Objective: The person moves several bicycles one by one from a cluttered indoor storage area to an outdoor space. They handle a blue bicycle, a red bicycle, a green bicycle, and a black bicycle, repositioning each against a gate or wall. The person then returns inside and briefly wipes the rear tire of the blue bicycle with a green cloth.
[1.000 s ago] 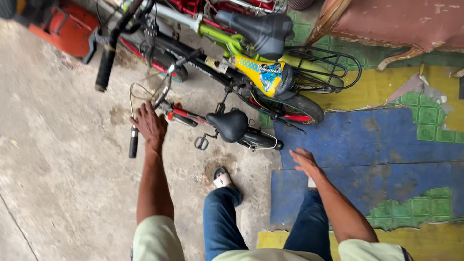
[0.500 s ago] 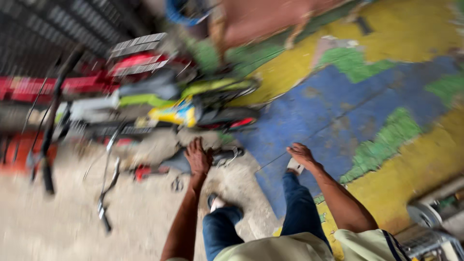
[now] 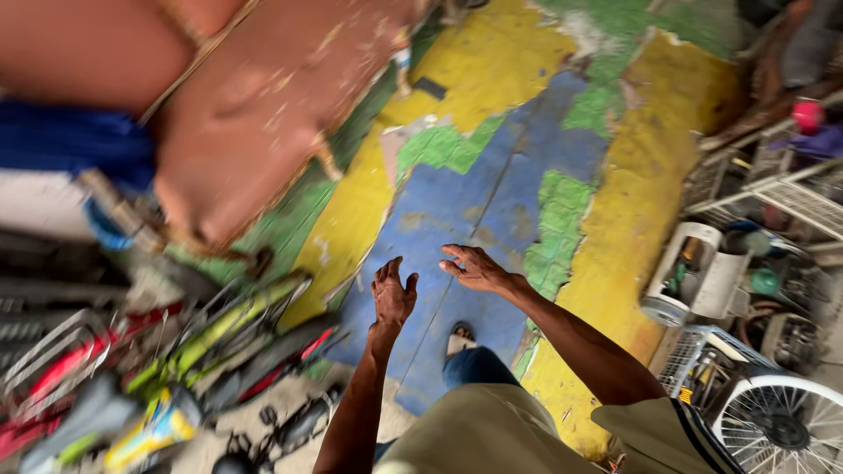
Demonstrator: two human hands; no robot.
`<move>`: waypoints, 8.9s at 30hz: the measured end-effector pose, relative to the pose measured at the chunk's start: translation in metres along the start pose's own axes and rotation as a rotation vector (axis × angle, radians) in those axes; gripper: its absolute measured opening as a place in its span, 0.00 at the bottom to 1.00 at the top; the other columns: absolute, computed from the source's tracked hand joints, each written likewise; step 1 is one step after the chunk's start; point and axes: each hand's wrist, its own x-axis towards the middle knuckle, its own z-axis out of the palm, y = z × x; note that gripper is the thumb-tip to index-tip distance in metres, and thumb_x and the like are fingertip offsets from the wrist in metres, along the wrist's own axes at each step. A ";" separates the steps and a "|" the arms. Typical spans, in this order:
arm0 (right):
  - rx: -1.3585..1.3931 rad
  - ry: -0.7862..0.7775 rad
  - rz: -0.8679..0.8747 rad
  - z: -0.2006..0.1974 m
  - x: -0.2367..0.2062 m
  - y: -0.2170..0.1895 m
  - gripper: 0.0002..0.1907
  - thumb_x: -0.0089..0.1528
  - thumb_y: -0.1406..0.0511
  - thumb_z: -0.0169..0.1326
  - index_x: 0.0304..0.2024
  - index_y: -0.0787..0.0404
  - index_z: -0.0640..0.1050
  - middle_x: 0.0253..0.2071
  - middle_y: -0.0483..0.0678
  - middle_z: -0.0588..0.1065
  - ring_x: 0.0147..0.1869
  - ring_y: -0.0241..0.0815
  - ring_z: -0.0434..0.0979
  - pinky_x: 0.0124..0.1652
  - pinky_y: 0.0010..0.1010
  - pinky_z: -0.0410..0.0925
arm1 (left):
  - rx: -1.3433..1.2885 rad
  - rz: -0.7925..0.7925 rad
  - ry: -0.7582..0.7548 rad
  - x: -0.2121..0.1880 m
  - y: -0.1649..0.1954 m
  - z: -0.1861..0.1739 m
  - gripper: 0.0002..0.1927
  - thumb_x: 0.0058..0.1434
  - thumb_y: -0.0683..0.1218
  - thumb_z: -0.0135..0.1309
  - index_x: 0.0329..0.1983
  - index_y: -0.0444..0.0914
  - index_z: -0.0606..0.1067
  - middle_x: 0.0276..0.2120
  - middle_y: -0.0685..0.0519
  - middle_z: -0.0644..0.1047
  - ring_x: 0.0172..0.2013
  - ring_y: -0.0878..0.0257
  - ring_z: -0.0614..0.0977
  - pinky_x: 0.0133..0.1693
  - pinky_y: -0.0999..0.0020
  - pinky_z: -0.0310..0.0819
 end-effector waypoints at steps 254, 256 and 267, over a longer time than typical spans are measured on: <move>0.525 1.394 1.661 -2.279 1.478 1.883 0.27 0.63 0.54 0.56 0.59 0.63 0.75 0.60 0.62 0.73 0.63 0.65 0.72 0.58 0.53 0.66 | -0.233 1.958 -1.383 2.592 1.725 1.998 0.25 0.62 0.47 0.63 0.61 0.38 0.72 0.57 0.46 0.74 0.59 0.46 0.74 0.61 0.50 0.66; 0.558 1.379 1.676 -2.260 1.476 1.900 0.27 0.63 0.54 0.55 0.60 0.62 0.75 0.61 0.62 0.73 0.63 0.65 0.72 0.58 0.53 0.66 | -0.163 2.054 -1.261 2.583 1.733 2.015 0.27 0.56 0.47 0.64 0.59 0.39 0.72 0.57 0.42 0.73 0.59 0.41 0.72 0.60 0.43 0.62; 0.667 1.441 1.873 -2.112 1.439 2.002 0.27 0.63 0.54 0.57 0.59 0.63 0.77 0.56 0.63 0.77 0.59 0.62 0.77 0.58 0.48 0.69 | -0.061 1.907 -1.295 2.577 1.731 2.094 0.35 0.64 0.44 0.58 0.74 0.36 0.62 0.70 0.34 0.61 0.70 0.37 0.62 0.70 0.37 0.45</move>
